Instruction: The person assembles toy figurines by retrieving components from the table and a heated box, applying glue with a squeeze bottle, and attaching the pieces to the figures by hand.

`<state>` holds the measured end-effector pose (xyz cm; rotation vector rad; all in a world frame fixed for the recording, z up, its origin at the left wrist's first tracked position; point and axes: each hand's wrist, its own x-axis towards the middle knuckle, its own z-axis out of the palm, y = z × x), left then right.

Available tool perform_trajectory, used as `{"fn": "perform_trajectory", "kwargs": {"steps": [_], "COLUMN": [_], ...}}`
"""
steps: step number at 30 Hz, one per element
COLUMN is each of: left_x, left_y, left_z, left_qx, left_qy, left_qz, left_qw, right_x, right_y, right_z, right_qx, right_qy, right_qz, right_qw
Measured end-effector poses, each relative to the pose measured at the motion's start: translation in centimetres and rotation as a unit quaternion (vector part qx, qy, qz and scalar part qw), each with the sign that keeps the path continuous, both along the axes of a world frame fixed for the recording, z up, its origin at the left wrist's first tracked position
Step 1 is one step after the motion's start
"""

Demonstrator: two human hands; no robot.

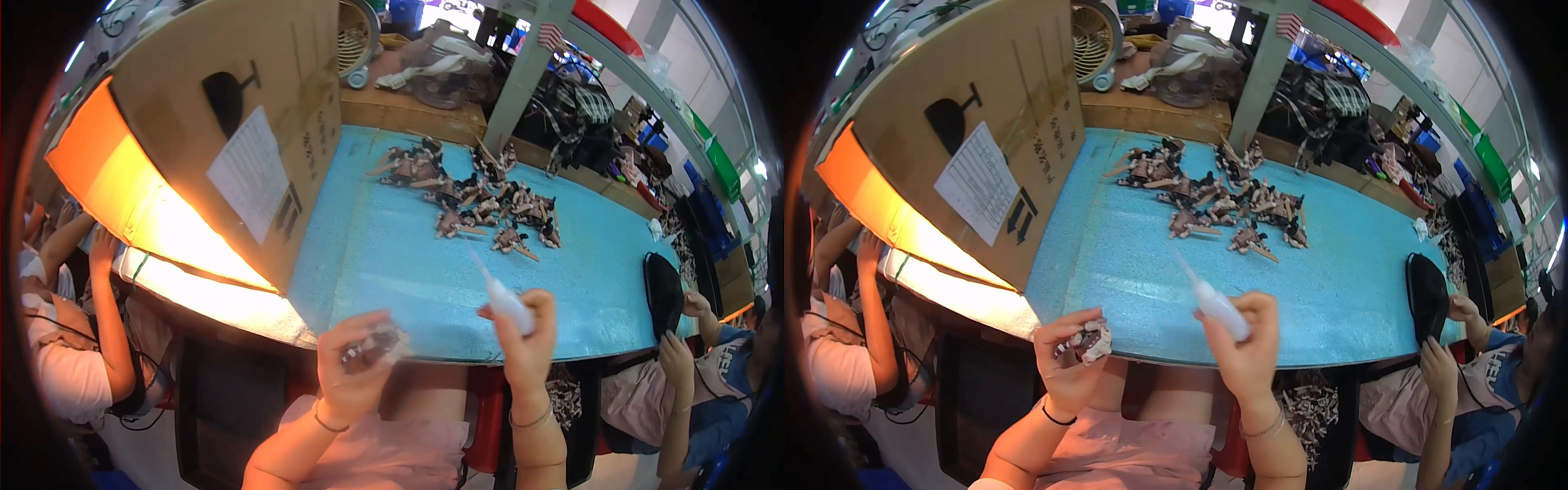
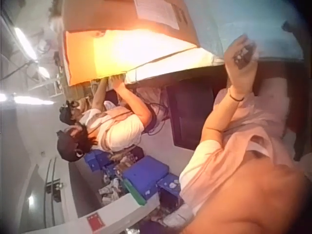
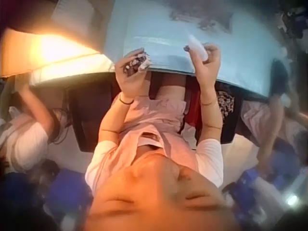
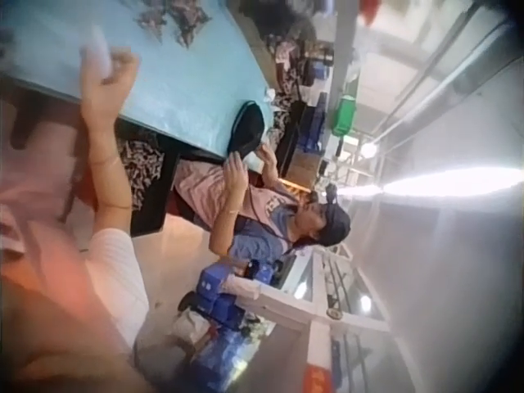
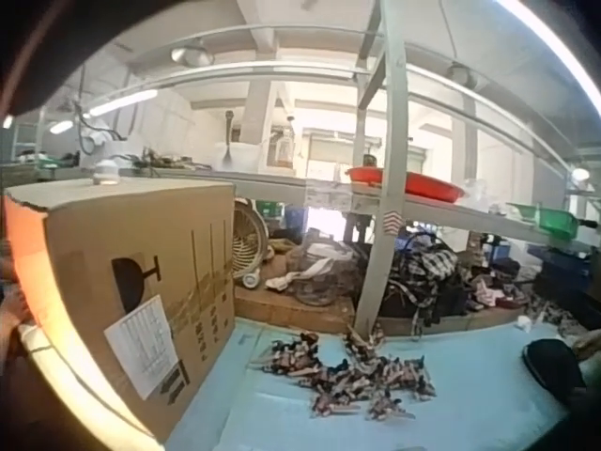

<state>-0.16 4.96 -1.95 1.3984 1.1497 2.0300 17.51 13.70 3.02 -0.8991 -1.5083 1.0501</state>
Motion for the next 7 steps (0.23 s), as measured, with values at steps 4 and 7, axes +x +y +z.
{"fn": "perform_trajectory", "kwargs": {"steps": [4, 7], "left_x": [-0.2, -1.4], "left_y": [-2.4, -4.2], "left_z": [-1.5, -2.0], "left_qx": [-0.031, -0.015], "left_qy": [-0.091, -0.086], "left_qz": [0.025, -0.005], "left_qw": [0.995, 0.996], "right_x": [-4.0, -6.3], "right_y": [3.0, 6.0], "right_z": [-2.8, -5.1], "right_qx": [-0.104, -0.056], "right_qy": [-0.039, -0.167], "right_qz": [0.124, 0.113], "right_qw": [0.986, 0.978]}}
